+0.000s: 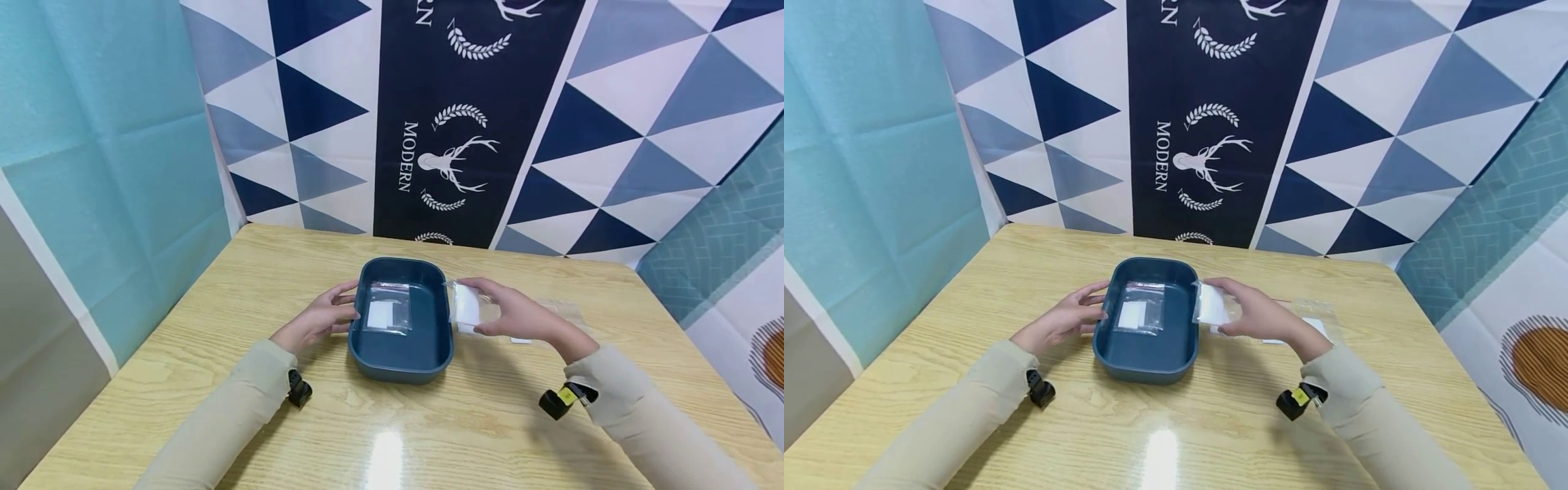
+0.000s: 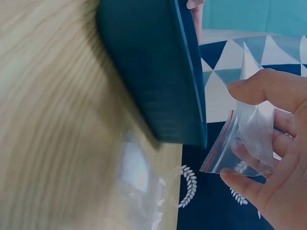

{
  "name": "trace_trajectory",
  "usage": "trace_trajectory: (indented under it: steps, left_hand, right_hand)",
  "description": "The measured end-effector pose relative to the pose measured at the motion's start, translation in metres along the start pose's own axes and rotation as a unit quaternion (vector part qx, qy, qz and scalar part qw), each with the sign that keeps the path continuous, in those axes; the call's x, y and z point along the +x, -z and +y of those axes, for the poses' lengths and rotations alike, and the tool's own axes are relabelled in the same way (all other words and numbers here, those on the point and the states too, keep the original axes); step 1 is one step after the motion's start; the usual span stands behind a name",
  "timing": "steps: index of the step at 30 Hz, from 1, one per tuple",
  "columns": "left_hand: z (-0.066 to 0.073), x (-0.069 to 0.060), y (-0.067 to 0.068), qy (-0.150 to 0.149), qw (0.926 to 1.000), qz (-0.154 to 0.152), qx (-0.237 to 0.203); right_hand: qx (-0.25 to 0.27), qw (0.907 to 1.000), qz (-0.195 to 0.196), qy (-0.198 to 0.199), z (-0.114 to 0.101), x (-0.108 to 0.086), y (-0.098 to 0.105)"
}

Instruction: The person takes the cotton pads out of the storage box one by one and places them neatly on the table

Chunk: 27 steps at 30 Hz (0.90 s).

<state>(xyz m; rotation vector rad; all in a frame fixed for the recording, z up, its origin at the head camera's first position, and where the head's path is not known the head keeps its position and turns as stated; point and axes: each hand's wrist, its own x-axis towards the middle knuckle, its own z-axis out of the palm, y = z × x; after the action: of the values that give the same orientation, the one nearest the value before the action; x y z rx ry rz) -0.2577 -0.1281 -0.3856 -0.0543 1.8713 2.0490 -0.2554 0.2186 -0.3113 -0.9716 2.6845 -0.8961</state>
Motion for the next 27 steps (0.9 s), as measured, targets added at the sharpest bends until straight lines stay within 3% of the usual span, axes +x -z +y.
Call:
trace_trajectory:
  steps: [12, 19, 27]
  left_hand:
    - [0.000, 0.000, 0.000, 0.000, 1.0000, -0.005, 0.000]
    - [0.001, -0.001, 0.000, 0.001, 1.0000, 0.003, 0.004]
    - [0.000, -0.002, -0.001, -0.002, 1.0000, -0.007, -0.003]
  right_hand:
    - [-0.028, 0.9996, 0.001, 0.002, 0.023, -0.033, -0.022]
    - [-0.033, 0.9993, -0.013, -0.011, 0.025, -0.049, -0.035]
    - [-0.033, 0.9991, -0.026, -0.003, 0.028, -0.059, -0.045]
